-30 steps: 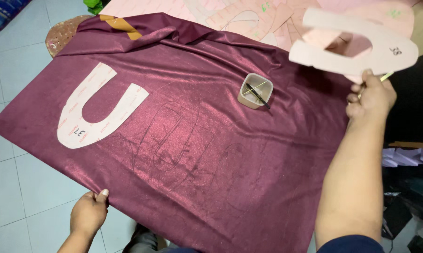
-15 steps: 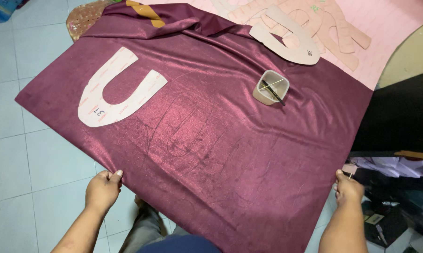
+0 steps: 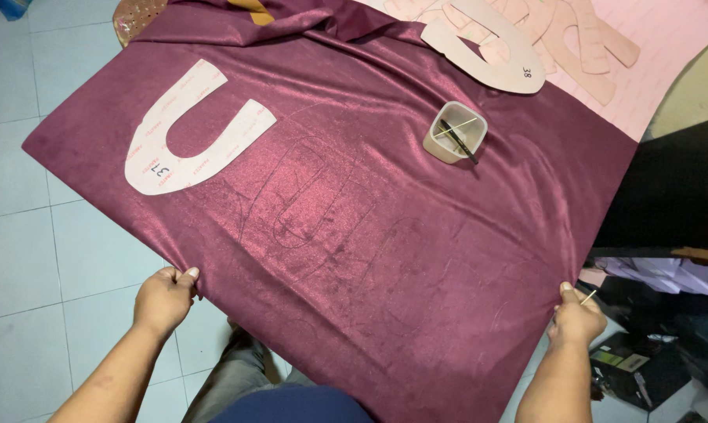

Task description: The person places a U-shaped paper pattern on a maroon fabric and traces its outline with a pencil. They then reposition the pattern and trace it again on a different section of the fabric.

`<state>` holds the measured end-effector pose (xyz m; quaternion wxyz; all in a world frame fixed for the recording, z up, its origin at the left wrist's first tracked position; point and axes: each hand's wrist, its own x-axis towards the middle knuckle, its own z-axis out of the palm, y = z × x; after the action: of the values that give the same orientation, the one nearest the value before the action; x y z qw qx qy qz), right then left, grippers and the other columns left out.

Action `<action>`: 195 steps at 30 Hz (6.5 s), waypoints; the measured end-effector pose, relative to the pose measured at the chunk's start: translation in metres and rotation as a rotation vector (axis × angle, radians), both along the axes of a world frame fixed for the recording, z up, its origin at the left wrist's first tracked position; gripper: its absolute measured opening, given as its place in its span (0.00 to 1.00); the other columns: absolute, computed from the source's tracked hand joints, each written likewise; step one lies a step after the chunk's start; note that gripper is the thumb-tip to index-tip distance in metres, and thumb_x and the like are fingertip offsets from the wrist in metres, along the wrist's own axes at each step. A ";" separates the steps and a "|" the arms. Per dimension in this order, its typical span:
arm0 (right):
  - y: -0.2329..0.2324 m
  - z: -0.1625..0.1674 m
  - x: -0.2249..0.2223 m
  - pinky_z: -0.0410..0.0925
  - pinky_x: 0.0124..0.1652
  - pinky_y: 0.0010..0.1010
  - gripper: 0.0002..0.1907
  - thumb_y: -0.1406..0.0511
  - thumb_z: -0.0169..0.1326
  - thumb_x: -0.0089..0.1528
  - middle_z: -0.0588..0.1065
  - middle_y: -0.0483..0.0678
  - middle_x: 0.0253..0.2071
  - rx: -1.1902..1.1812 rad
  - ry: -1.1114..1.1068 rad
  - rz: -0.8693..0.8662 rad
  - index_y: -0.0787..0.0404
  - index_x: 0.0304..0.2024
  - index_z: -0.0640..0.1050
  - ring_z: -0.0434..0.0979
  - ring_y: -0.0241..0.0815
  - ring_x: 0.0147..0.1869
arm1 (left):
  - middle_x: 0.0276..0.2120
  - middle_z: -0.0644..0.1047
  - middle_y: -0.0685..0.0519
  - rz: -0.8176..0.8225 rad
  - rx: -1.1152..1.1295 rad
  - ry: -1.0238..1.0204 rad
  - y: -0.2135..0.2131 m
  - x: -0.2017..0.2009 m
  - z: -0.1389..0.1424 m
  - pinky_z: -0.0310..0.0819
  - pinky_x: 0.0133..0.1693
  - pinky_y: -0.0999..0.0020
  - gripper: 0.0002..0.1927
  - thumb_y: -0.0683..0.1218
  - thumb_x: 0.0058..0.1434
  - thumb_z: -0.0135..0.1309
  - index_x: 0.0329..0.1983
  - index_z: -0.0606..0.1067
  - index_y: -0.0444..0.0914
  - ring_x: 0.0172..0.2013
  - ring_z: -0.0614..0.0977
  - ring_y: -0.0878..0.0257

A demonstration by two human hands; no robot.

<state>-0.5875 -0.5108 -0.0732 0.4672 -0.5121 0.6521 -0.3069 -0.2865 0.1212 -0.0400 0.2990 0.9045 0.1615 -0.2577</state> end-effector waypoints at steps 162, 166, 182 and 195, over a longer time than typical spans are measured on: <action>0.467 0.051 0.242 0.72 0.45 0.40 0.21 0.61 0.59 0.59 0.75 0.51 0.51 -0.401 0.451 0.521 0.59 0.55 0.79 0.79 0.53 0.49 | 0.72 0.60 0.52 -1.487 -0.084 -0.641 0.034 0.233 0.013 0.41 0.69 0.40 0.32 0.58 0.64 0.46 0.70 0.64 0.45 0.71 0.58 0.53; 0.442 0.040 0.206 0.73 0.49 0.36 0.17 0.61 0.60 0.62 0.76 0.51 0.50 -0.381 0.445 0.331 0.61 0.52 0.80 0.80 0.49 0.50 | 0.72 0.61 0.51 -1.488 -0.090 -0.690 0.032 0.233 0.016 0.41 0.69 0.41 0.32 0.58 0.64 0.45 0.69 0.65 0.44 0.72 0.59 0.53; 0.385 0.047 -0.053 0.58 0.21 0.27 0.16 0.62 0.65 0.63 0.75 0.48 0.31 0.034 -0.084 -0.985 0.65 0.42 0.73 0.71 0.37 0.23 | 0.74 0.62 0.47 -1.291 -0.130 -0.684 0.049 0.242 0.005 0.44 0.73 0.47 0.32 0.57 0.67 0.44 0.72 0.65 0.41 0.73 0.60 0.51; 0.442 0.028 -0.105 0.57 0.24 0.20 0.09 0.58 0.54 0.69 0.80 0.44 0.38 0.149 -0.217 -1.009 0.56 0.42 0.75 0.71 0.34 0.29 | 0.75 0.59 0.50 -1.352 -0.073 -0.728 0.055 0.261 -0.030 0.40 0.72 0.46 0.33 0.58 0.66 0.42 0.74 0.62 0.43 0.74 0.57 0.52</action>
<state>-0.6923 -0.0689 -0.0452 0.3611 -0.0648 0.7857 -0.4980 -0.0258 0.1764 -0.0704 0.1404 0.8240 -0.5437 -0.0757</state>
